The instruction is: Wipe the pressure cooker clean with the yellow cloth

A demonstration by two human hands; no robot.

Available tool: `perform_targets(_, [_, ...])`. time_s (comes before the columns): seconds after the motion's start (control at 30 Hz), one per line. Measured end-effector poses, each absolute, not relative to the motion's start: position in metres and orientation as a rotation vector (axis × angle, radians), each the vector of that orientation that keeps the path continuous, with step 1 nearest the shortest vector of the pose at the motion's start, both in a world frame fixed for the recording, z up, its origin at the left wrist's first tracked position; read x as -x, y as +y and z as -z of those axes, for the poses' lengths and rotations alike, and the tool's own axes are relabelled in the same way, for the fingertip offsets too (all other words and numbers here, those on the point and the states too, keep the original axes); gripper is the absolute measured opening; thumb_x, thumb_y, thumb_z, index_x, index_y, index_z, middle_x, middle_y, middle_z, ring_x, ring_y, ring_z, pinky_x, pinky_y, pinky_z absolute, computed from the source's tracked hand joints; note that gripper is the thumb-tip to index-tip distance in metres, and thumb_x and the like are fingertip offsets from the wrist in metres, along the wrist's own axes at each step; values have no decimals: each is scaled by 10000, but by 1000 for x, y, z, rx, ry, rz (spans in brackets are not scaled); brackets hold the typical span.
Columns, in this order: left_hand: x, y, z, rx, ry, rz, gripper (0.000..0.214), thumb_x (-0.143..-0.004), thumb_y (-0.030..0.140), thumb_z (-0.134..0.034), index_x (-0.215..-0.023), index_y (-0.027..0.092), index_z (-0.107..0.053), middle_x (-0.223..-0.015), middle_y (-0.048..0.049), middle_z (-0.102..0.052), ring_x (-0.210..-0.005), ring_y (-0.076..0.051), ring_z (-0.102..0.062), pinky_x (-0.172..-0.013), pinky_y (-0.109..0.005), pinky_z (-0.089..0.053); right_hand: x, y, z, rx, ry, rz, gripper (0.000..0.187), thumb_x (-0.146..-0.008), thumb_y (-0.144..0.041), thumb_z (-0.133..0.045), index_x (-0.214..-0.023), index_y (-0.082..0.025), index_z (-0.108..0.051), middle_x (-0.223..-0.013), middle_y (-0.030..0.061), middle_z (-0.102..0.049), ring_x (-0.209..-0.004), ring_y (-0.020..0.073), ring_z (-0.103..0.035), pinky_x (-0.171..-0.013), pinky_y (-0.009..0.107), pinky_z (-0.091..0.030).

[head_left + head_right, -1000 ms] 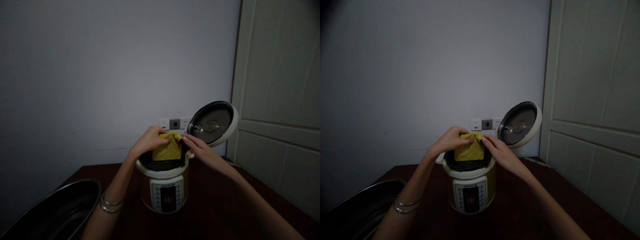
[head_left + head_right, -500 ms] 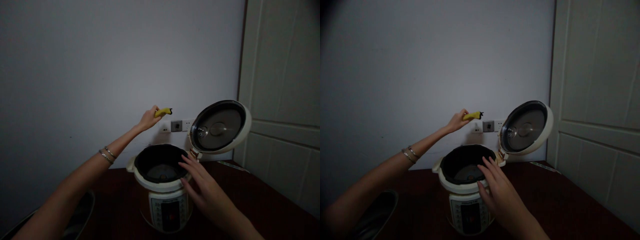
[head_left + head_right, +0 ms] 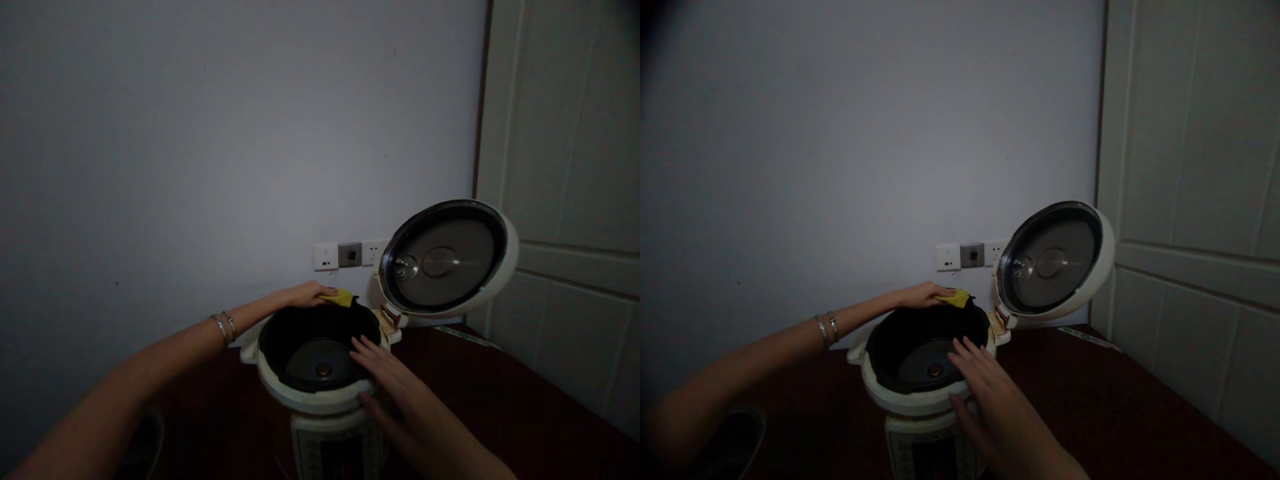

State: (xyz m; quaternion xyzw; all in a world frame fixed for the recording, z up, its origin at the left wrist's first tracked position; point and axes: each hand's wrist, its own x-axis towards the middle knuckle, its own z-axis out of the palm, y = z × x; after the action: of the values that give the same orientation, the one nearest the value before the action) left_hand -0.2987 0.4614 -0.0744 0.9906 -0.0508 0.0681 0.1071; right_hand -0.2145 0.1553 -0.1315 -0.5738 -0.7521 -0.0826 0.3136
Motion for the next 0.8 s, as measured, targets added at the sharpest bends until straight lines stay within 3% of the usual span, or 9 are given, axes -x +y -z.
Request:
perform_targets(0.1, [319,472,76,-2903,-18,-258,443,-844,162,-504,-1283,197,-554,-1296,-83,-590,-1141,-198,-569,-966,-295,-394,207,153,132,1493,-1960,198,449,-912,-279,-477,-1351,-189,-488,-1419,92,-435,-1331,229,-367,-1096,440,-326])
perform_targets(0.2, [345,480,77,-2882,133,-273,404,-857,212,-500,-1249,170,-582,-1035,-63,-718,-867,-166,-636,-781,-237,-446,199,147,130,1496,-1910,227,437,-913,-279,-484,-1347,-232,-492,-1406,67,-464,-1325,218,-382,-1095,439,-333])
perform_targets(0.3, [374,481,73,-2841,248,-222,375,-862,252,-481,-1188,134,-624,-763,-20,-710,-581,-103,-553,-596,-196,-409,193,141,124,1512,-1873,288,420,-919,-282,-475,-1335,-240,-508,-1389,68,-486,-1308,224,-411,-1084,449,-350])
perform_targets(0.37, [394,474,68,-2801,316,-217,356,-851,266,-487,-1140,141,-653,-699,-10,-688,-536,-99,-525,-558,-195,-398,190,138,121,1513,-1852,328,408,-921,-290,-475,-1323,-247,-521,-1381,64,-498,-1296,229,-429,-1080,459,-358])
perform_targets(0.47, [419,451,65,-2767,347,-291,325,-835,245,-507,-1114,212,-672,-936,-39,-725,-813,-159,-638,-766,-244,-465,186,136,118,1490,-1829,372,408,-914,-302,-491,-1319,-266,-525,-1375,50,-506,-1291,236,-438,-1077,476,-362])
perform_targets(0.57, [440,422,70,-2758,370,-329,345,-827,186,-503,-1126,255,-661,-1209,-43,-652,-1135,-202,-571,-996,-339,-400,184,134,116,1466,-1824,375,401,-905,-304,-505,-1303,-273,-541,-1363,42,-520,-1276,244,-457,-1077,489,-364])
perform_targets(0.8, [477,376,86,-2719,550,-502,383,-870,220,-467,-1226,278,-594,-1309,-48,-585,-1162,-213,-564,-1020,-389,-402,186,130,116,1468,-1802,328,407,-891,-309,-521,-1295,-279,-549,-1361,31,-522,-1277,259,-455,-1072,508,-370])
